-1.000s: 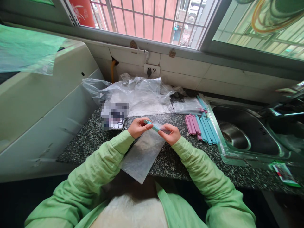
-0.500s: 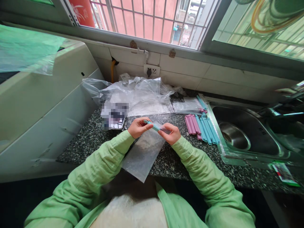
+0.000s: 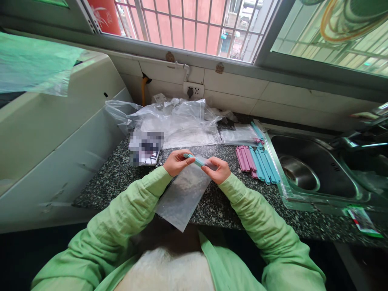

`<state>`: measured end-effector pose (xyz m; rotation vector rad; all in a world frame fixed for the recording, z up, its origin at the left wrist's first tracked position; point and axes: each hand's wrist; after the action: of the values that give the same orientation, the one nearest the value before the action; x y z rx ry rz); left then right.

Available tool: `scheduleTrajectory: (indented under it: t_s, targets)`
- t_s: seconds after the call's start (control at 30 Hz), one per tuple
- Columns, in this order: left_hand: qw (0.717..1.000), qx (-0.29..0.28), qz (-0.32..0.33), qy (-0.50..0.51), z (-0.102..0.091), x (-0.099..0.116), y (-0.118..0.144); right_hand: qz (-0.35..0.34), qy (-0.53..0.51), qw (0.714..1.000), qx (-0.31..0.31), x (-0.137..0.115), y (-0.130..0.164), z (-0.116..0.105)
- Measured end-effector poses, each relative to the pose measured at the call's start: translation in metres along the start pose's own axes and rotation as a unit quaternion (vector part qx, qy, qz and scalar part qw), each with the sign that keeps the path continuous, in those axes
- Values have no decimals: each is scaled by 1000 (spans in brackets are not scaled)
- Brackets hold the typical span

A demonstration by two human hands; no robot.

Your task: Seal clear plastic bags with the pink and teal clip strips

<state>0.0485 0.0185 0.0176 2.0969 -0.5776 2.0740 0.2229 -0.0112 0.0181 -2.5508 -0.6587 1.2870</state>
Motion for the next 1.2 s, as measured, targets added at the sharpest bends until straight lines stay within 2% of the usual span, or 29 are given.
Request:
scheduleTrajectory:
  t_s: [0.4,0.57,0.8,1.2]
  targets:
    - [1000,-2,-23,5,1,0,0,-50,27,998,10,1,-2,-4]
    - [998,-34,-49,-2,0,-4,-1,-49,23,999,10,1,-3,-8]
    - [989,-96,-77,-79,-1,-10,-2,-22,28,998,47,3,-3,-17]
    - [988,-77,-109,-76,5,-6,-2,-36,40,994,96,18,-5,-17]
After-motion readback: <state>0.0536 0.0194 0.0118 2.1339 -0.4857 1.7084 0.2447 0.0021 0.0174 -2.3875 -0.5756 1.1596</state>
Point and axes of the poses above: each hand's wrist, its own y-axis away from the middle knuckle, its own z-axis out of the palm, x = y × z, and after that the axes turned 6 degrees about -z, right-handed
